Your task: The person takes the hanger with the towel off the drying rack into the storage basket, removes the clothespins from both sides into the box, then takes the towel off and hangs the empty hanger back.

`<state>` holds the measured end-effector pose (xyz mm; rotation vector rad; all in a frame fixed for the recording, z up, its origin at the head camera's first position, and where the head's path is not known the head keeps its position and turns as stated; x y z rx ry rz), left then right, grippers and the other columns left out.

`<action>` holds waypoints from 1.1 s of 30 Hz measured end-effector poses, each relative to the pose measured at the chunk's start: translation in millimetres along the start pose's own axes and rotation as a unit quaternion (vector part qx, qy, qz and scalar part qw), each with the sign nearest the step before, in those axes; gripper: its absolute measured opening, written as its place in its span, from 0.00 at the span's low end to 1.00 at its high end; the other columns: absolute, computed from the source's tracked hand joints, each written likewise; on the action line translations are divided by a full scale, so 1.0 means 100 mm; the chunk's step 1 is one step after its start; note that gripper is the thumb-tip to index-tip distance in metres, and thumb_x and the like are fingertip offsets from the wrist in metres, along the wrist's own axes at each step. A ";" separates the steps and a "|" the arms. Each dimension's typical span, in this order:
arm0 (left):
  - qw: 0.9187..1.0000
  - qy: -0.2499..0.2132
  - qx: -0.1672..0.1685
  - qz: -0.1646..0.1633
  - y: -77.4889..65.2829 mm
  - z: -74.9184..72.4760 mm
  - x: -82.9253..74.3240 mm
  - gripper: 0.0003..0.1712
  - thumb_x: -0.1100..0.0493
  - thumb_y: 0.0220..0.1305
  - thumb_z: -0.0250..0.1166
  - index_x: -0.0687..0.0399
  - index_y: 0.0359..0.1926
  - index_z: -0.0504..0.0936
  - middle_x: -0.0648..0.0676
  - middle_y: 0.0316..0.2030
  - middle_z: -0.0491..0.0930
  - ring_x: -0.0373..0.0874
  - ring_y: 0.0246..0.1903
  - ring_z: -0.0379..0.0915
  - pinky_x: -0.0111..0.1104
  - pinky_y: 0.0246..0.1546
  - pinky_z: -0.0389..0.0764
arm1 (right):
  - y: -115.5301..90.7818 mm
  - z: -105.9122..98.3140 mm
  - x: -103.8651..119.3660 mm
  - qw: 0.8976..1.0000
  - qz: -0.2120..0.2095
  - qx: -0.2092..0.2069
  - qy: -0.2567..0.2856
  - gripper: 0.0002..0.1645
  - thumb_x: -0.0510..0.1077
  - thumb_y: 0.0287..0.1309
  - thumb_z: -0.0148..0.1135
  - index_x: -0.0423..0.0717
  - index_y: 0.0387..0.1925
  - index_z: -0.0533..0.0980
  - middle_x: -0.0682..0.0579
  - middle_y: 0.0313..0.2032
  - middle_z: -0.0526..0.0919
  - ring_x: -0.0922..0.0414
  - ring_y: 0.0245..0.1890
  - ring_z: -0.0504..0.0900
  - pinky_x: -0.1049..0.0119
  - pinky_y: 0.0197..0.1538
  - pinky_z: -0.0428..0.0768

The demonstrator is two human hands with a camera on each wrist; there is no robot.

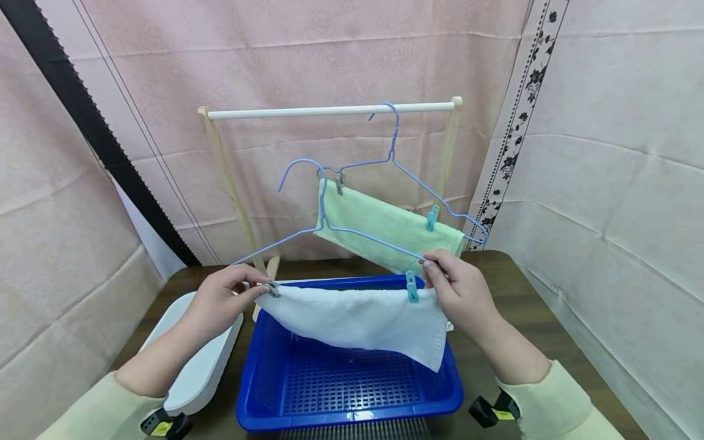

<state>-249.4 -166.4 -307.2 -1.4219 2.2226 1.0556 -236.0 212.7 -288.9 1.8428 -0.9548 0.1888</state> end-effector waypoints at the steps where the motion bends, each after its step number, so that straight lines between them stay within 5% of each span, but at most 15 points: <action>1: 1.000 -0.006 -0.003 -0.001 0.00 0.00 0.01 0.07 0.60 0.63 0.70 0.43 0.41 0.87 0.41 0.36 0.82 0.42 0.30 0.72 0.33 0.28 0.77 | 0.00 0.00 0.00 1.000 0.001 0.000 0.000 0.09 0.30 0.69 0.52 0.41 0.40 0.78 0.56 0.27 0.78 0.63 0.28 0.74 0.75 0.32 0.72; 17: 0.993 -0.082 -0.032 -0.077 -0.03 -0.03 0.09 0.07 0.59 0.66 0.67 0.49 0.45 0.85 0.48 0.41 0.83 0.44 0.40 0.79 0.32 0.40 0.82 | 0.02 -0.03 -0.04 1.000 0.012 -0.011 0.007 0.08 0.30 0.69 0.53 0.40 0.38 0.78 0.54 0.26 0.78 0.62 0.27 0.74 0.74 0.31 0.72; 33: 0.981 -0.159 -0.048 -0.096 -0.06 -0.03 0.20 0.12 0.54 0.70 0.64 0.52 0.50 0.82 0.53 0.43 0.83 0.47 0.41 0.79 0.30 0.44 0.81 | 0.02 -0.04 -0.04 0.999 0.002 -0.023 0.028 0.10 0.28 0.68 0.52 0.41 0.38 0.78 0.54 0.25 0.78 0.58 0.26 0.75 0.75 0.30 0.72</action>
Point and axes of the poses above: each hand's wrist, its own y-axis towards the middle knuckle, its own z-axis out of the palm, x = y × z, the point moved 6 cm from there along y, towards the middle knuckle
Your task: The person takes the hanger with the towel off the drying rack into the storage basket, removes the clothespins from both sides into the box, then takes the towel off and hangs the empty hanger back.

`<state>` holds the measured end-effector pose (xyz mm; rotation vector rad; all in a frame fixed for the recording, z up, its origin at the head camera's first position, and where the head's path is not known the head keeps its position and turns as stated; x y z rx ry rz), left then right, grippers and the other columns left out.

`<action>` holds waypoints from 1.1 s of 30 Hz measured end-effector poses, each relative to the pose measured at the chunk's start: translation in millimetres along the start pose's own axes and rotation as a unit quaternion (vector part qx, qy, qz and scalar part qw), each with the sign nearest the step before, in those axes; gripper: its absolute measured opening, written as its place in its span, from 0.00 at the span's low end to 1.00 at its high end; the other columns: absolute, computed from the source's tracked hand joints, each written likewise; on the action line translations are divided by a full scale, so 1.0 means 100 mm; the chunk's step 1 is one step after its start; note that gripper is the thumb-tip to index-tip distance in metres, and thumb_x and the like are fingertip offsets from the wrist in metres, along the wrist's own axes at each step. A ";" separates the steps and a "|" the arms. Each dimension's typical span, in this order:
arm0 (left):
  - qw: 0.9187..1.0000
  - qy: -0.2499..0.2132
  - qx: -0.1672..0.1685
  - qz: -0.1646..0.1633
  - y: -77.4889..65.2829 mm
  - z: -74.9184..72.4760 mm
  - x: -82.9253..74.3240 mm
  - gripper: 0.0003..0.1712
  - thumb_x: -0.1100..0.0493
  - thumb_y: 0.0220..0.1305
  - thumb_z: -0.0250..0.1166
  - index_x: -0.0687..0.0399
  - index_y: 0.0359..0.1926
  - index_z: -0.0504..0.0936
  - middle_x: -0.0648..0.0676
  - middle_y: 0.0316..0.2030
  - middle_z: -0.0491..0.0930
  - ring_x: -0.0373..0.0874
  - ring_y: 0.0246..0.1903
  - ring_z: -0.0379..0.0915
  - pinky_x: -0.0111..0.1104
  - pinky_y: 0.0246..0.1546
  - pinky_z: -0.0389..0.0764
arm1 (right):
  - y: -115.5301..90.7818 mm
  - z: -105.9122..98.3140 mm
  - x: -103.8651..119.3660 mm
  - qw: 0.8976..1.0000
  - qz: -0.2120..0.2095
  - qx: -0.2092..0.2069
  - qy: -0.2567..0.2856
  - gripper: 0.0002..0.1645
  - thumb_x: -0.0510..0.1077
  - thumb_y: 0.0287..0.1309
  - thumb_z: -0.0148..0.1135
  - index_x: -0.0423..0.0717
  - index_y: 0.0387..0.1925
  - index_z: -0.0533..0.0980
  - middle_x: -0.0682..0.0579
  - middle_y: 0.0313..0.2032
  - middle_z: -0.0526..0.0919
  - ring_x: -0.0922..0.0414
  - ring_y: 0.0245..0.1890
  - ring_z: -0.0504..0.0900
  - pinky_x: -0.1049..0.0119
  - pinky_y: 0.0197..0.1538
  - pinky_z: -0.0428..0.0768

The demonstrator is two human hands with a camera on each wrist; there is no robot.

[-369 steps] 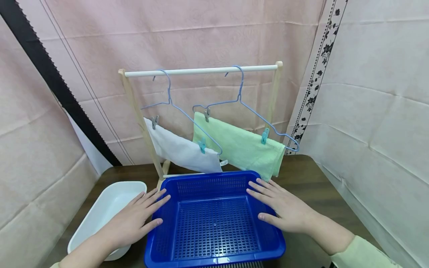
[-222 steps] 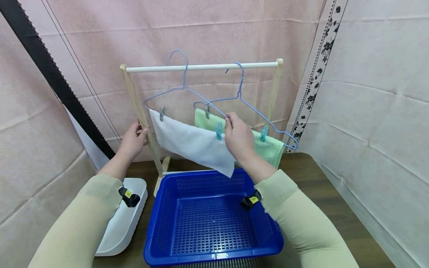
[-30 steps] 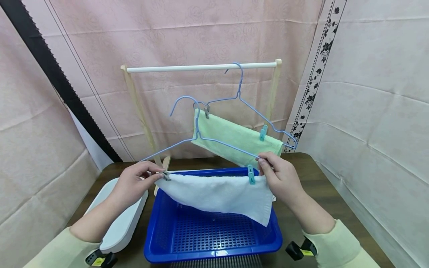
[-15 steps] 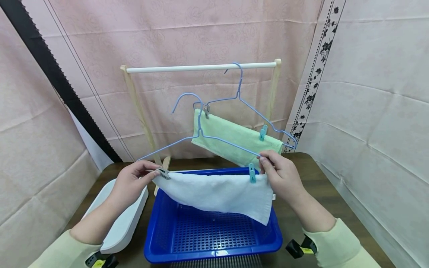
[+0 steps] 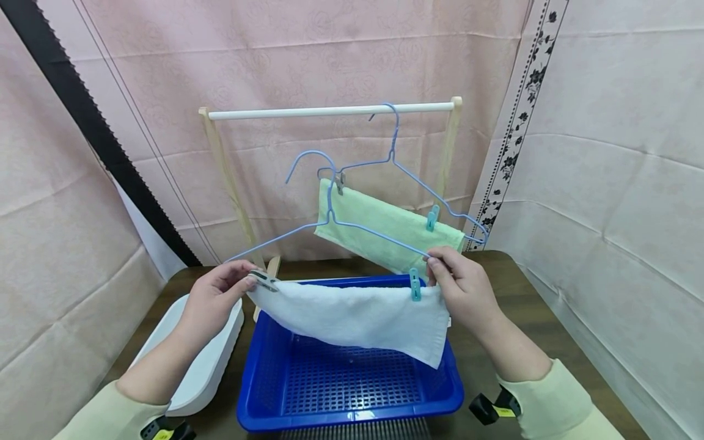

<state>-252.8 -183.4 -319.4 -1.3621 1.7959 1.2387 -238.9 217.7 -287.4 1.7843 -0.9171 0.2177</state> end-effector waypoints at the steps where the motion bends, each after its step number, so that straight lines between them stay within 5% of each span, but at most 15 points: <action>1: 1.000 -0.003 0.000 -0.001 0.00 0.00 0.00 0.12 0.54 0.70 0.64 0.52 0.50 0.81 0.53 0.43 0.83 0.47 0.41 0.79 0.30 0.44 0.81 | 0.00 0.00 0.00 1.000 -0.001 0.000 0.000 0.10 0.28 0.68 0.52 0.41 0.38 0.78 0.54 0.25 0.78 0.58 0.26 0.75 0.75 0.31 0.72; 18: 0.998 -0.051 -0.023 -0.002 -0.07 -0.10 0.03 0.17 0.54 0.70 0.63 0.56 0.54 0.80 0.57 0.46 0.83 0.44 0.41 0.82 0.27 0.47 0.80 | -0.01 0.01 -0.02 1.000 0.000 -0.006 0.005 0.10 0.28 0.68 0.52 0.40 0.38 0.78 0.53 0.26 0.78 0.63 0.27 0.75 0.76 0.32 0.72; 29: 1.000 -0.008 -0.016 -0.014 -0.12 -0.17 0.16 0.23 0.52 0.72 0.60 0.53 0.64 0.75 0.56 0.53 0.82 0.51 0.47 0.82 0.23 0.48 0.77 | -0.03 0.00 -0.04 1.000 0.004 -0.009 0.003 0.10 0.28 0.68 0.52 0.39 0.39 0.78 0.53 0.26 0.78 0.60 0.27 0.75 0.76 0.32 0.72; 33: 1.000 0.006 -0.018 -0.018 -0.16 -0.21 0.20 0.23 0.53 0.72 0.61 0.51 0.65 0.74 0.55 0.52 0.83 0.46 0.45 0.82 0.23 0.47 0.78 | -0.03 0.00 -0.04 1.000 0.006 -0.008 -0.001 0.09 0.28 0.68 0.52 0.39 0.39 0.78 0.52 0.26 0.78 0.61 0.27 0.75 0.75 0.31 0.72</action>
Point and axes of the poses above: each hand's wrist, its own y-axis towards the middle knuckle, its own z-axis out of the palm, x = y × z, the point moved 6 cm from there along y, towards the middle knuckle
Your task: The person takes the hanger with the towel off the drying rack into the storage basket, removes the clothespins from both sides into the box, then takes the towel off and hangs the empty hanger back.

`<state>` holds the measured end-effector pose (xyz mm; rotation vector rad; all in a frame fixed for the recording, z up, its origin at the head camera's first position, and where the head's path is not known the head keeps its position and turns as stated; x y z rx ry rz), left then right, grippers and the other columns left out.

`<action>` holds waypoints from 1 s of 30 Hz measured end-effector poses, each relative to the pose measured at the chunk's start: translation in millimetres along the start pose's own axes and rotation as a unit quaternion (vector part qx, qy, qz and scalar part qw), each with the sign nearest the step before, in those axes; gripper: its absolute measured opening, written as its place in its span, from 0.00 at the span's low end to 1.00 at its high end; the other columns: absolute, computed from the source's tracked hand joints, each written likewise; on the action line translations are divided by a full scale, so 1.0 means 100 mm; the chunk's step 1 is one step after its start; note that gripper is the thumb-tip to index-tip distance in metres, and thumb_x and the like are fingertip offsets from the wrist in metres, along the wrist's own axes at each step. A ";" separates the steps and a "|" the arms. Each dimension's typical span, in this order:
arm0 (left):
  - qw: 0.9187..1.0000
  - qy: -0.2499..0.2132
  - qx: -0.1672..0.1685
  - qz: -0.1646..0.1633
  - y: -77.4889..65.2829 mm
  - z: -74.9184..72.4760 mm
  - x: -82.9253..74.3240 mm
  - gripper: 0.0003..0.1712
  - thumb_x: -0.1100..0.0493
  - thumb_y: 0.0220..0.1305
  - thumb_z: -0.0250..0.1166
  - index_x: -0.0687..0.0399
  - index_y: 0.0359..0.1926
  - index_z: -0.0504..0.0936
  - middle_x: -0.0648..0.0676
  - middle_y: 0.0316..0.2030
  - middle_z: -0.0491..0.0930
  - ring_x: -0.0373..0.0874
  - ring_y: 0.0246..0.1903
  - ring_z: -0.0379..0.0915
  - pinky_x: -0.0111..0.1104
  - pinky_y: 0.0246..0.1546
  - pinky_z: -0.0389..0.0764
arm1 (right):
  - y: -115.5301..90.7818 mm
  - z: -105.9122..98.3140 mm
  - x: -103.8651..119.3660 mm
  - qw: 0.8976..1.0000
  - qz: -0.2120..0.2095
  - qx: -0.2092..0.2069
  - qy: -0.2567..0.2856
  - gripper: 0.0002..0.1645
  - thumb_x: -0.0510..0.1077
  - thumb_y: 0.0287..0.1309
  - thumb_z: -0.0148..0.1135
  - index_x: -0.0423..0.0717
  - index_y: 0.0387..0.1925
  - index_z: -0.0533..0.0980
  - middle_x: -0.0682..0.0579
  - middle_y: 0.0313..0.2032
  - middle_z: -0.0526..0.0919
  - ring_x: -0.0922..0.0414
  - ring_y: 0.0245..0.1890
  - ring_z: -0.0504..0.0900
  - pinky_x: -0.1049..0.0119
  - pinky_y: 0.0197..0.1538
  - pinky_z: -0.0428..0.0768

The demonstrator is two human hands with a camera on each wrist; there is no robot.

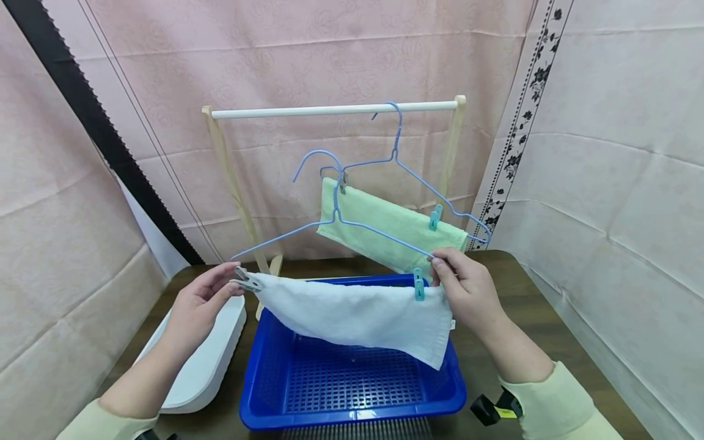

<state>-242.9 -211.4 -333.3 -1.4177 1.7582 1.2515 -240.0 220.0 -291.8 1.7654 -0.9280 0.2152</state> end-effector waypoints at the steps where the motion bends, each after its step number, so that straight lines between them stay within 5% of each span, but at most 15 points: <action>1: 1.000 0.000 -0.003 0.001 -0.01 -0.01 0.01 0.23 0.53 0.71 0.61 0.52 0.65 0.74 0.56 0.52 0.83 0.45 0.45 0.82 0.23 0.47 0.78 | 0.00 0.00 0.00 1.000 0.000 0.001 -0.001 0.09 0.28 0.68 0.52 0.39 0.39 0.78 0.52 0.26 0.78 0.61 0.27 0.75 0.75 0.31 0.72; 10: 1.000 -0.009 -0.028 0.009 -0.04 -0.14 0.09 0.25 0.55 0.69 0.64 0.52 0.65 0.76 0.58 0.51 0.83 0.41 0.40 0.83 0.25 0.44 0.80 | 0.00 0.01 -0.02 1.000 0.007 0.003 -0.002 0.09 0.28 0.68 0.52 0.39 0.39 0.78 0.53 0.26 0.78 0.59 0.27 0.75 0.76 0.32 0.72; 18: 0.998 0.054 -0.024 -0.001 -0.05 -0.23 0.20 0.23 0.53 0.67 0.66 0.54 0.61 0.78 0.57 0.46 0.85 0.42 0.43 0.82 0.23 0.41 0.79 | 0.00 0.03 -0.01 1.000 0.009 0.007 0.006 0.10 0.28 0.68 0.52 0.40 0.39 0.79 0.53 0.26 0.78 0.60 0.27 0.75 0.75 0.31 0.72; 26: 0.989 0.141 0.004 -0.033 -0.01 -0.35 0.37 0.28 0.44 0.68 0.64 0.51 0.64 0.75 0.58 0.53 0.81 0.56 0.52 0.78 0.48 0.49 0.81 | 0.00 0.05 -0.01 1.000 0.007 0.009 0.014 0.10 0.28 0.68 0.52 0.40 0.39 0.79 0.53 0.26 0.78 0.61 0.27 0.75 0.75 0.32 0.72; 30: 0.985 0.170 0.013 -0.027 0.02 -0.41 0.44 0.27 0.46 0.69 0.64 0.51 0.64 0.75 0.59 0.55 0.79 0.58 0.53 0.76 0.50 0.47 0.82 | 0.00 0.06 -0.01 1.000 0.002 0.009 0.019 0.11 0.27 0.68 0.52 0.40 0.39 0.79 0.52 0.26 0.78 0.62 0.27 0.75 0.75 0.32 0.73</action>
Point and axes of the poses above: each hand's wrist, its own y-axis towards the middle knuckle, its own z-axis out of the palm, x = y × z, the point moved 6 cm from there along y, towards the middle knuckle
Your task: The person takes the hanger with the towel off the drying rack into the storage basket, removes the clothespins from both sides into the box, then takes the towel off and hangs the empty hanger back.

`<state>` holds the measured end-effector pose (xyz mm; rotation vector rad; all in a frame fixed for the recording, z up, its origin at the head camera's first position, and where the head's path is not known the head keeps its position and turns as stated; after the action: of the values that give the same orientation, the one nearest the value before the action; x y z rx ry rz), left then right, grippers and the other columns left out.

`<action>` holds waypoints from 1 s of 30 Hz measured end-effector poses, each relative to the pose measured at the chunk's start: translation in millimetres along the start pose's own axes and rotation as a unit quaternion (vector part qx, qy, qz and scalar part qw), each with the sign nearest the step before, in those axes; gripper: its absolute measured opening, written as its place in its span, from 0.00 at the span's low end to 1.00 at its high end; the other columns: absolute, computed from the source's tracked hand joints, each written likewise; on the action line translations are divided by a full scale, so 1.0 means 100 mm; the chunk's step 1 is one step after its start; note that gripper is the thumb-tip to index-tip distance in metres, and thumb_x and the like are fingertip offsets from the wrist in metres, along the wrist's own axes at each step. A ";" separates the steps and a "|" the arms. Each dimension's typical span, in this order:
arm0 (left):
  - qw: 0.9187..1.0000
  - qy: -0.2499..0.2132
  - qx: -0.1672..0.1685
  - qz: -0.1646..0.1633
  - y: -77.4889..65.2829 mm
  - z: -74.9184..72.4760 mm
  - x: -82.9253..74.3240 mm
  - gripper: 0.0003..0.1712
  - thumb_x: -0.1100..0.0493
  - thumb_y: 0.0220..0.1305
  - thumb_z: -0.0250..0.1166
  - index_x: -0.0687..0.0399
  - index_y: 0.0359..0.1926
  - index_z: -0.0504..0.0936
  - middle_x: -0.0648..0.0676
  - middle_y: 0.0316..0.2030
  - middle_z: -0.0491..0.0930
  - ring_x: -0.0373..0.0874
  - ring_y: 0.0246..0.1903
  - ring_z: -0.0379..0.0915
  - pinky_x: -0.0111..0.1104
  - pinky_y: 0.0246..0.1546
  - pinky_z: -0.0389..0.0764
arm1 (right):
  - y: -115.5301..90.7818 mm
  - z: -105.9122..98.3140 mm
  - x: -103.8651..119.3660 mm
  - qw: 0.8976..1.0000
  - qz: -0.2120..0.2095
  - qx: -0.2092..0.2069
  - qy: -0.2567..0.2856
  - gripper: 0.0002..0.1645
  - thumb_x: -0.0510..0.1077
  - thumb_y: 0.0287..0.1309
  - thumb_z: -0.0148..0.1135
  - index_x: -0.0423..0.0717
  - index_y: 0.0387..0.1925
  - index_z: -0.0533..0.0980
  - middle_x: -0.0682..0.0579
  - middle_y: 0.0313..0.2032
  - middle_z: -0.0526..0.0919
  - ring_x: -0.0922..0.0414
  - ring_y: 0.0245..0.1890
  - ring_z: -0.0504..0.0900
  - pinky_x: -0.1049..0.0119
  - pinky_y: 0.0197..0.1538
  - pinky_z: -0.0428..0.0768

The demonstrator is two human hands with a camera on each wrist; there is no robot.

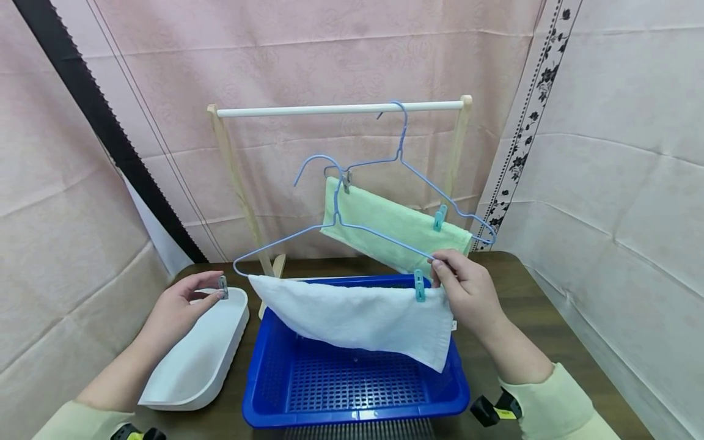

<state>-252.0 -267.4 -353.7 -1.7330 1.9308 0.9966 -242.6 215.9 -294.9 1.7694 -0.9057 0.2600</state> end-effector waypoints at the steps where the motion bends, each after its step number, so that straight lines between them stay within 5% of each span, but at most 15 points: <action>1: 1.000 0.012 0.001 0.005 0.01 0.00 0.01 0.27 0.47 0.69 0.64 0.51 0.64 0.75 0.59 0.55 0.79 0.58 0.53 0.75 0.50 0.46 0.82 | 0.00 0.00 0.00 1.000 -0.001 0.000 0.002 0.11 0.27 0.67 0.52 0.39 0.39 0.79 0.52 0.26 0.78 0.62 0.27 0.75 0.75 0.32 0.73; 9: 0.991 0.121 0.012 0.058 0.10 -0.01 0.07 0.25 0.54 0.68 0.65 0.53 0.64 0.75 0.59 0.56 0.78 0.59 0.53 0.75 0.54 0.48 0.80 | -0.02 0.00 0.00 1.000 0.004 -0.001 0.007 0.11 0.27 0.68 0.52 0.39 0.39 0.79 0.52 0.26 0.78 0.62 0.27 0.75 0.75 0.32 0.73; 18: 0.972 0.215 0.066 0.062 0.24 0.02 0.24 0.22 0.55 0.67 0.66 0.55 0.60 0.78 0.60 0.57 0.78 0.59 0.57 0.73 0.58 0.54 0.74 | -0.02 0.02 -0.01 1.000 -0.002 0.000 0.008 0.11 0.27 0.67 0.52 0.40 0.39 0.79 0.52 0.26 0.77 0.58 0.28 0.75 0.75 0.32 0.72; 30: 0.951 0.271 0.118 0.094 0.35 0.09 0.38 0.19 0.62 0.63 0.68 0.60 0.55 0.82 0.59 0.50 0.82 0.56 0.49 0.78 0.52 0.50 0.78 | -0.01 0.05 -0.02 1.000 -0.004 0.005 0.017 0.11 0.27 0.67 0.52 0.40 0.39 0.79 0.51 0.26 0.78 0.60 0.28 0.75 0.74 0.33 0.74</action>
<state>-294.0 -287.8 -376.8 -1.8332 2.4676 0.3255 -244.4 212.2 -298.6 1.7724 -0.8752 0.2886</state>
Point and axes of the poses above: each hand's wrist, its own y-axis towards the middle knuckle, its own z-axis out of the palm, x = y × z, the point moved 6 cm from there along y, towards the middle knuckle
